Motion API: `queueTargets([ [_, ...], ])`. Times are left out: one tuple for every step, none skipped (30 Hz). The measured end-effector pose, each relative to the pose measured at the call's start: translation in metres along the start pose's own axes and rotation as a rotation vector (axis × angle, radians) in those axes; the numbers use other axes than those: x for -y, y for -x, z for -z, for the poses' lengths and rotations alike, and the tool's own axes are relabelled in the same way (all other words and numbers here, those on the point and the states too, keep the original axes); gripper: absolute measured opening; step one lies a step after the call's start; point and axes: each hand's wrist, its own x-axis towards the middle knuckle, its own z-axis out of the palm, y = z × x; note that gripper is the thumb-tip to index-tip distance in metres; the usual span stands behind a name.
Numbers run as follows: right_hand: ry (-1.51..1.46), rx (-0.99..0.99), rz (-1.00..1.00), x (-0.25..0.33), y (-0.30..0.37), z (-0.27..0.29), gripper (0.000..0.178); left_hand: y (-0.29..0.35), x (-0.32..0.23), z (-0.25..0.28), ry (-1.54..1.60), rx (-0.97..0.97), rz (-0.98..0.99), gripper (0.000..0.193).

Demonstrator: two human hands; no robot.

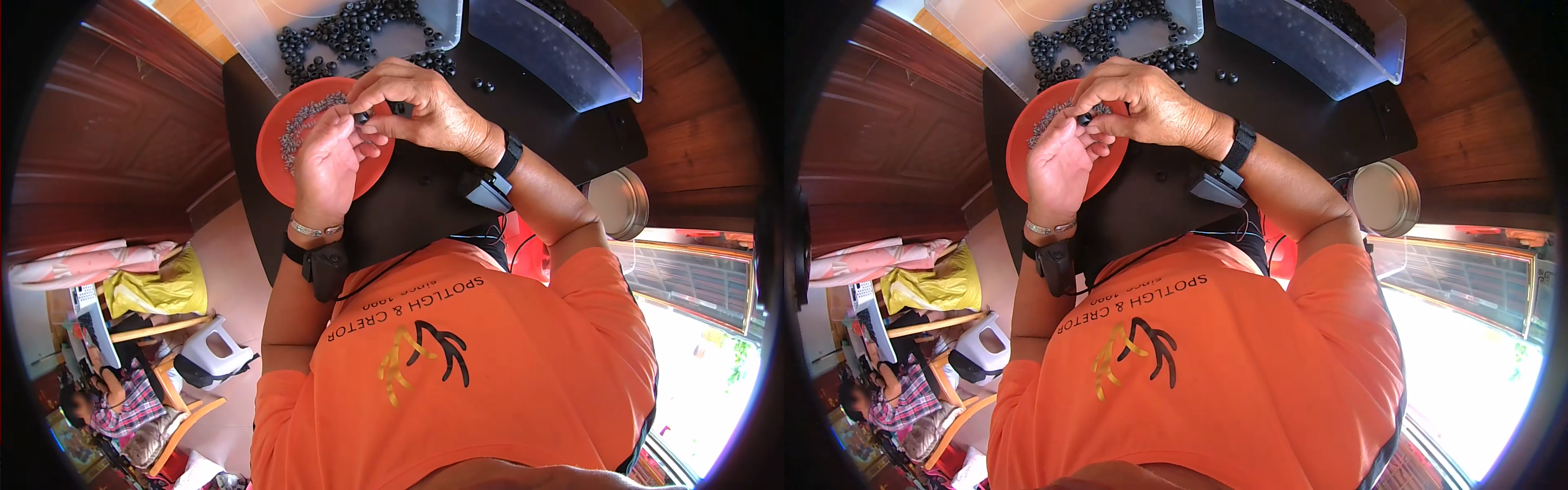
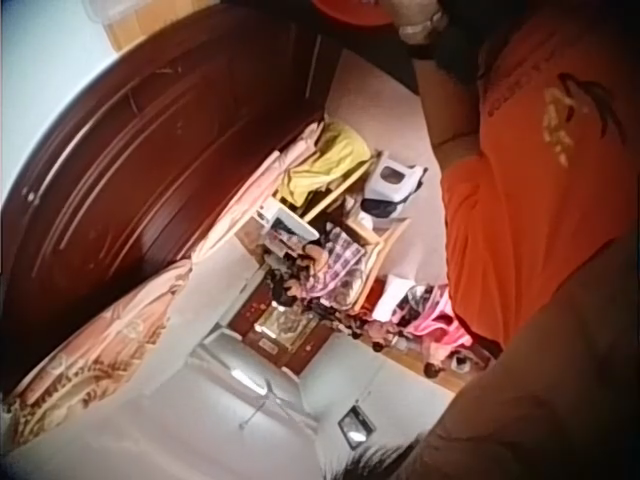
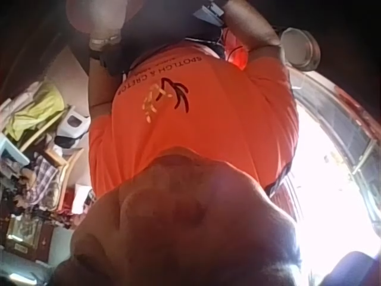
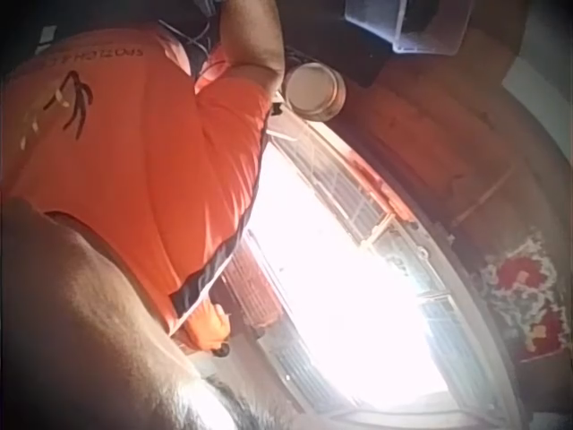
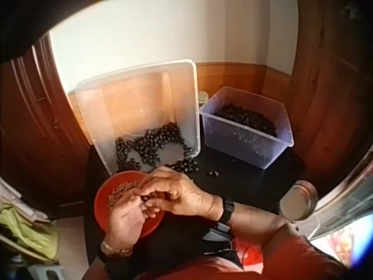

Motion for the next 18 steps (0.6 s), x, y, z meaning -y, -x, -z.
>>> queueTargets([
  [0.002,-0.002,0.006,0.0001,0.0003,0.0,0.028,-0.0008,0.0013,0.0006,-0.031,-0.004,-0.01,0.018],
  [0.002,-0.002,0.005,0.001,0.0001,0.0,0.028,-0.0011,0.0023,0.001,-0.061,-0.008,-0.021,0.019],
  [-0.009,-0.002,-0.005,0.0029,-0.0005,0.0003,0.028,-0.0009,0.0027,0.0006,-0.061,-0.009,-0.021,0.019],
  [-0.02,-0.001,-0.015,0.004,-0.0007,0.0003,0.027,-0.0006,0.0031,0.0,-0.049,-0.018,-0.033,0.02],
  [-0.02,-0.001,-0.015,0.0041,-0.0005,0.0005,0.027,-0.0005,0.0032,-0.0007,-0.037,-0.027,-0.046,0.021],
  [-0.044,-0.006,-0.044,0.0039,0.0001,0.0008,0.027,-0.0005,0.0033,0.0,-0.037,-0.027,-0.046,0.021],
  [-0.068,-0.01,-0.073,0.0036,0.0007,0.0009,0.027,-0.0006,0.0035,0.0017,-0.038,-0.008,-0.037,0.022],
  [-0.067,-0.009,-0.072,0.0023,0.0012,0.0014,0.027,-0.001,0.0031,0.0023,-0.038,0.012,-0.027,0.023],
  [-0.051,-0.004,-0.062,0.0006,0.0022,0.0018,0.027,-0.0008,0.0026,0.0014,-0.037,0.012,-0.029,0.023],
  [-0.036,0.001,-0.053,-0.0001,0.0027,0.0025,0.027,-0.0005,0.0019,-0.0002,-0.063,0.014,-0.029,0.023],
  [-0.037,0.004,-0.053,0.0002,0.0029,0.0029,0.027,0.0005,0.0014,-0.0007,-0.088,0.013,-0.03,0.023],
  [-0.022,0.014,-0.065,0.001,0.0027,0.0036,0.027,0.0007,0.001,-0.0006,-0.085,0.01,-0.031,0.023],
  [-0.006,0.025,-0.078,0.0017,0.0021,0.004,0.027,-0.0003,0.0007,-0.0003,-0.125,0.003,-0.04,0.023],
  [-0.011,0.031,-0.08,0.0025,0.0016,0.004,0.027,0.0009,0.0009,-0.0003,-0.164,-0.007,-0.047,0.024],
  [0.021,0.027,-0.04,0.0021,0.0004,0.0046,0.027,0.0012,0.0007,-0.0003,-0.159,-0.014,-0.046,0.024],
  [0.053,0.023,0.0,0.003,-0.0002,0.0046,0.028,0.0007,0.0003,-0.0002,-0.193,-0.019,-0.062,0.024],
  [0.076,0.023,-0.01,0.0046,-0.001,0.0037,0.027,-0.0011,-0.0008,0.0009,-0.228,-0.021,-0.077,0.024],
  [0.074,0.027,-0.012,0.0058,-0.0012,0.0015,0.027,-0.0016,-0.0016,0.0021,-0.224,-0.024,-0.077,0.024],
])
